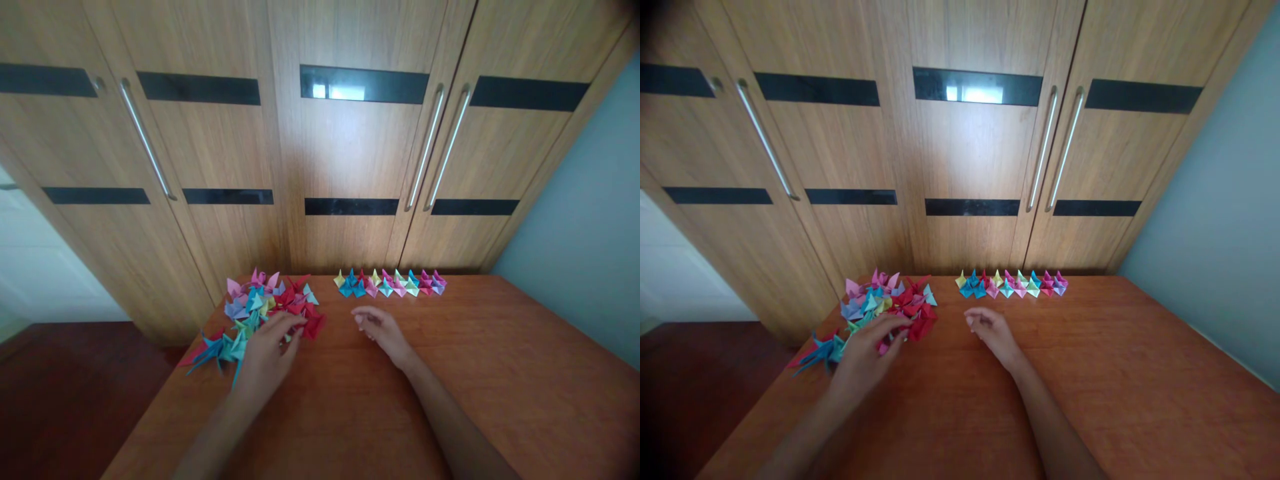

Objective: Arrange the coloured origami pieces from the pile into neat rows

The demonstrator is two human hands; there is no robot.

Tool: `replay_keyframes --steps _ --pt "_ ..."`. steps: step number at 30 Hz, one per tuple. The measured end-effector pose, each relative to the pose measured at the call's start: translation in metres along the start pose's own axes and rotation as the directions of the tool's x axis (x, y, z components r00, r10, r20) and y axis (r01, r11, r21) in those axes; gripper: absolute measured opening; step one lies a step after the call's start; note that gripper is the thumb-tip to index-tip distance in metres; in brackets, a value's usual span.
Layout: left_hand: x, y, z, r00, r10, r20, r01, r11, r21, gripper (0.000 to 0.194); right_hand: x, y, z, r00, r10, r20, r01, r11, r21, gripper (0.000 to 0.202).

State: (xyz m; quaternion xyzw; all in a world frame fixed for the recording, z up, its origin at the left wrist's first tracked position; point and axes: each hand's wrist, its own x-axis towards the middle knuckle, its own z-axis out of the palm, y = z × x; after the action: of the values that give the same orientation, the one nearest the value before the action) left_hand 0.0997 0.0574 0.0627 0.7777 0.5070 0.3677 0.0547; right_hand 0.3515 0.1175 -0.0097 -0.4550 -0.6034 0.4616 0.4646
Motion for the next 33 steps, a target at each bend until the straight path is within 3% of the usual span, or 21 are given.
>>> replay_keyframes --steps 6,10,15,20,23,26,30,33 --pt "0.037 0.013 0.063 0.983 0.094 0.158 -0.082 0.993 -0.081 0.021 -0.001 -0.005 0.0 0.998 -0.042 0.043 0.04 0.997 0.065 0.04" --pt "0.042 0.011 0.093 0.992 -0.002 0.129 0.03 0.976 -0.215 0.02 0.004 0.004 -0.005 0.999 -0.03 -0.011 0.031 0.996 0.078 0.034" --pt "0.038 0.004 0.105 0.963 -0.148 0.225 0.245 0.832 -0.498 0.016 0.006 0.009 -0.01 0.999 0.03 -0.03 -0.028 0.997 0.075 0.035" --pt "0.034 -0.001 0.103 0.95 -0.106 0.293 0.254 0.81 -0.529 0.017 0.007 0.011 -0.013 0.999 0.038 0.012 -0.039 0.994 0.102 0.037" --pt "0.039 -0.001 0.101 0.973 -0.074 0.218 0.163 0.89 -0.427 0.016 0.012 0.018 -0.017 0.997 0.038 -0.065 -0.034 0.998 0.061 0.038" --pt "0.049 0.001 0.099 0.984 -0.033 0.176 0.067 0.98 -0.189 0.015 0.018 0.029 -0.021 0.981 -0.009 -0.192 -0.004 0.998 -0.067 0.035" --pt "0.067 0.004 0.101 0.962 -0.053 0.27 0.018 0.991 0.13 0.017 0.021 0.038 -0.024 0.975 -0.073 -0.209 0.028 0.977 -0.21 0.031" --pt "0.078 0.003 0.108 0.936 -0.109 0.335 0.022 0.967 0.255 0.018 0.021 0.039 -0.023 0.978 -0.094 -0.186 0.045 0.967 -0.251 0.026"
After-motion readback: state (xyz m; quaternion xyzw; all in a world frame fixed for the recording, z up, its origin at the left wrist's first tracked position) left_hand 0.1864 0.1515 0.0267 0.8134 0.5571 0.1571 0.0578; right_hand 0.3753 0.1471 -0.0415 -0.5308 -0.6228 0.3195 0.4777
